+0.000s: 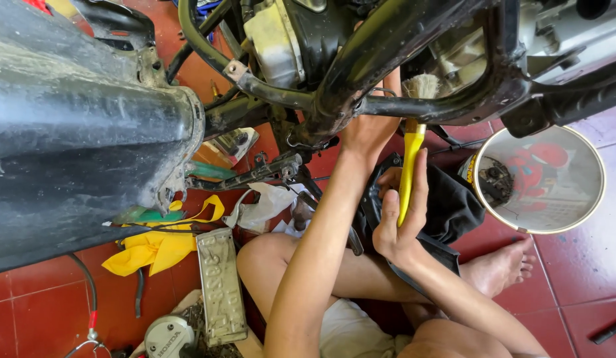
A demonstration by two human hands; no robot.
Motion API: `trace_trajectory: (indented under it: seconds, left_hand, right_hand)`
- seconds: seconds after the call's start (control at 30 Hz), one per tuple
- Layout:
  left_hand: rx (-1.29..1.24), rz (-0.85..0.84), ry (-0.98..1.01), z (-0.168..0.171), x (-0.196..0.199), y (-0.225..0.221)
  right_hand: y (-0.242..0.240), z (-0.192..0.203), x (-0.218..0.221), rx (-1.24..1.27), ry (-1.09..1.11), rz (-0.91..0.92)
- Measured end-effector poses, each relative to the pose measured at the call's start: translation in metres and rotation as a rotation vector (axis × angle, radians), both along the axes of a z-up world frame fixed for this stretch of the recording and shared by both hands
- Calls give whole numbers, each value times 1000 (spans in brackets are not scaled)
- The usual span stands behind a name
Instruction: Cleaning the engine components of a motorcycle using a yellow brush.
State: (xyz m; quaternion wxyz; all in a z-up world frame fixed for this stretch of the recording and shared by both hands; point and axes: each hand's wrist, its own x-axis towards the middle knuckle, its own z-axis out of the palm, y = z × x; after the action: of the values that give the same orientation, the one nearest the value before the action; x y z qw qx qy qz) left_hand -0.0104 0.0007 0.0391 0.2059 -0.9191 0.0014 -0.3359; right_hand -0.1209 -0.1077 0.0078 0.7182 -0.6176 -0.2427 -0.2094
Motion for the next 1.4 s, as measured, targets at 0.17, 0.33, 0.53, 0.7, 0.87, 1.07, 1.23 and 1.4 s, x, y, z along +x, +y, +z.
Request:
trace_trajectory:
  seconds: [0.17, 0.33, 0.53, 0.7, 0.87, 1.07, 1.23, 1.4]
  left_hand:
    - [-12, 27, -20, 1, -5, 2]
    - [-14, 35, -40, 0, -4, 3]
    - [-27, 62, -59, -20, -12, 9]
    - [-36, 89, -82, -51, -16, 21]
    - [-55, 85, -102, -6, -12, 6]
    - [-87, 87, -122, -3, -8, -1]
    - [-115, 74, -158, -1, 3, -9]
    - [-127, 89, -169, 0, 0, -6]
  right_hand:
    - [-3, -15, 26, -1, -58, 67]
    - [-1, -23, 62, -193, -137, -8]
    - [1, 62, 42, -240, 134, 61]
    - [-1, 50, 35, -88, 176, -21]
    - [-11, 36, 20, -112, 137, -93]
    - [-24, 21, 17, -187, 122, -189]
    - [-42, 10, 8, -124, -17, -204]
    - [-42, 16, 14, -293, 102, -52]
